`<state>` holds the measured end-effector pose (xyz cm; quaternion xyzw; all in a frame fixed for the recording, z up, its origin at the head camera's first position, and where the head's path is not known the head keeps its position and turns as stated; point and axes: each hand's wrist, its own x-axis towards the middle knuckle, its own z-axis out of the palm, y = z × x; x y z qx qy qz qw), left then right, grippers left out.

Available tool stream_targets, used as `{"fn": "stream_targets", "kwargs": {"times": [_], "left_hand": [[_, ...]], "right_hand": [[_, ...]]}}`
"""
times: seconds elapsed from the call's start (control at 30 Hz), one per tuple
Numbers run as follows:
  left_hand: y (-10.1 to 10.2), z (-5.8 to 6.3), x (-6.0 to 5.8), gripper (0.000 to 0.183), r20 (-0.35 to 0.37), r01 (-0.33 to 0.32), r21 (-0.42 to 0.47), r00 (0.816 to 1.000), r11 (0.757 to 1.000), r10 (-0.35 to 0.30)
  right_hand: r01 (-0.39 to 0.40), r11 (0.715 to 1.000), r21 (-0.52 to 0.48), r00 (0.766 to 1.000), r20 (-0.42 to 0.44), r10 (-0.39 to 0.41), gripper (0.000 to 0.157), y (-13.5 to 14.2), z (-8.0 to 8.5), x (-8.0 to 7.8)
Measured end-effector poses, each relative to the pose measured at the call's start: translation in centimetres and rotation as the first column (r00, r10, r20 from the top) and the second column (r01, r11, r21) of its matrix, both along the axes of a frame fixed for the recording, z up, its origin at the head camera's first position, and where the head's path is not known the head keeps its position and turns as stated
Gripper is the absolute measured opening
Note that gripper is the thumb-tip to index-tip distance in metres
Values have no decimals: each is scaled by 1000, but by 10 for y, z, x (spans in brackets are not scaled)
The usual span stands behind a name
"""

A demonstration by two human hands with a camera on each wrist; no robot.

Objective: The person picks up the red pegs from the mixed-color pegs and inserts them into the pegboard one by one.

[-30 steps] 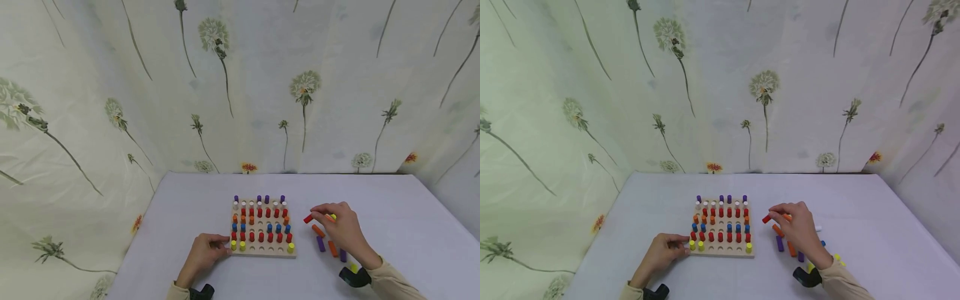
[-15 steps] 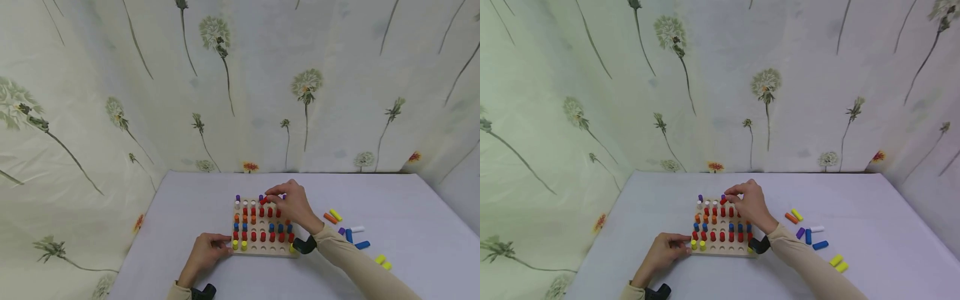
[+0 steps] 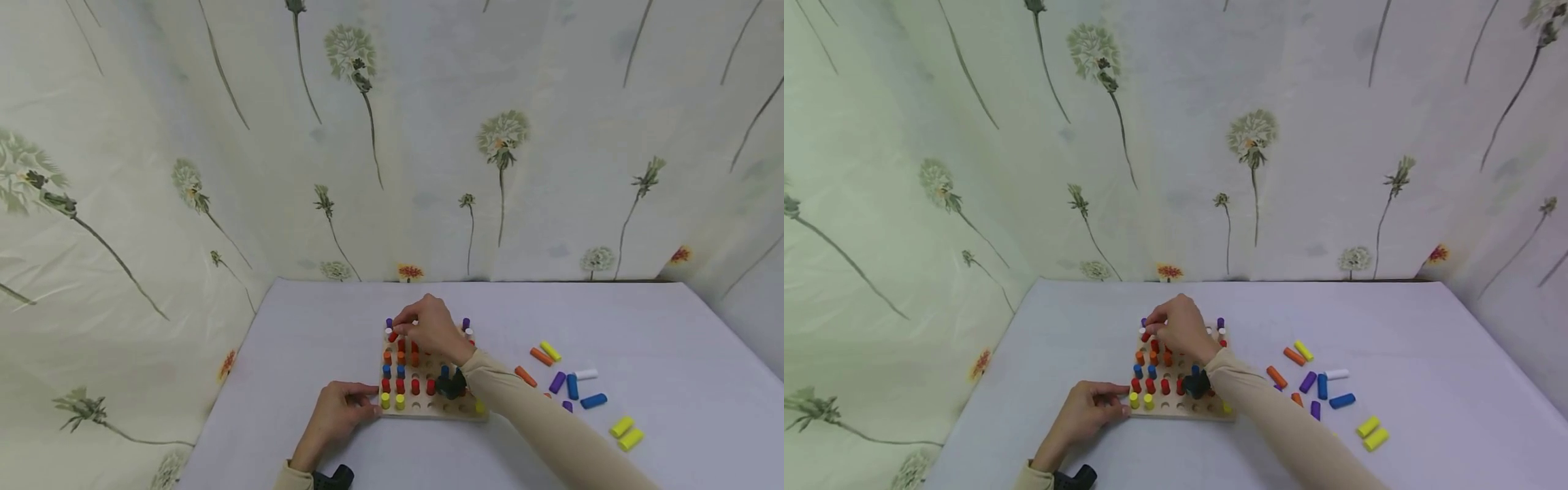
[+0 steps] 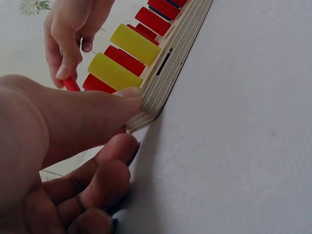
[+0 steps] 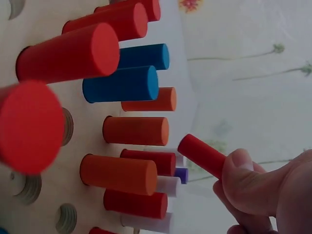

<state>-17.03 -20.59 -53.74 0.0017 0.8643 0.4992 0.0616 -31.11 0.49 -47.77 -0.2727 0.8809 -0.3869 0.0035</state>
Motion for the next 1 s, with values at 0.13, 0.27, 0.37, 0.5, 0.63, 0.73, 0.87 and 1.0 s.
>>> {"fn": "stream_targets", "kwargs": {"times": [0.13,0.27,0.37,0.5,0.63,0.73,0.87,1.0], "left_hand": [[0,-2,1,28,1,3,3,1000,1000,-3],[1,-2,2,28,1,2,19,1000,1000,-2],[1,-2,2,28,-8,5,28,1000,1000,-5],[1,-2,1,28,-6,-1,20,1000,1000,1],[1,-2,0,28,4,-5,15,1000,1000,5],[0,-2,0,28,10,-7,13,1000,1000,7],[-2,-2,1,28,-7,-12,7,1000,1000,12],[-2,-2,1,28,-33,-6,9,999,1000,6]], "right_hand": [[3,1000,29,998,61,-5,5,-6,-5,-1],[16,998,68,993,114,-24,7,-8,-10,-1],[8,997,75,993,116,-17,7,-10,-12,-1],[-22,995,100,999,40,18,6,-15,-15,-3],[-37,987,156,999,-24,41,10,-21,-17,-3],[-45,979,199,997,-54,56,11,-24,-17,-1],[-71,963,262,987,-118,105,10,-32,-16,1],[-48,945,324,986,-134,96,10,-39,-15,3]]}}
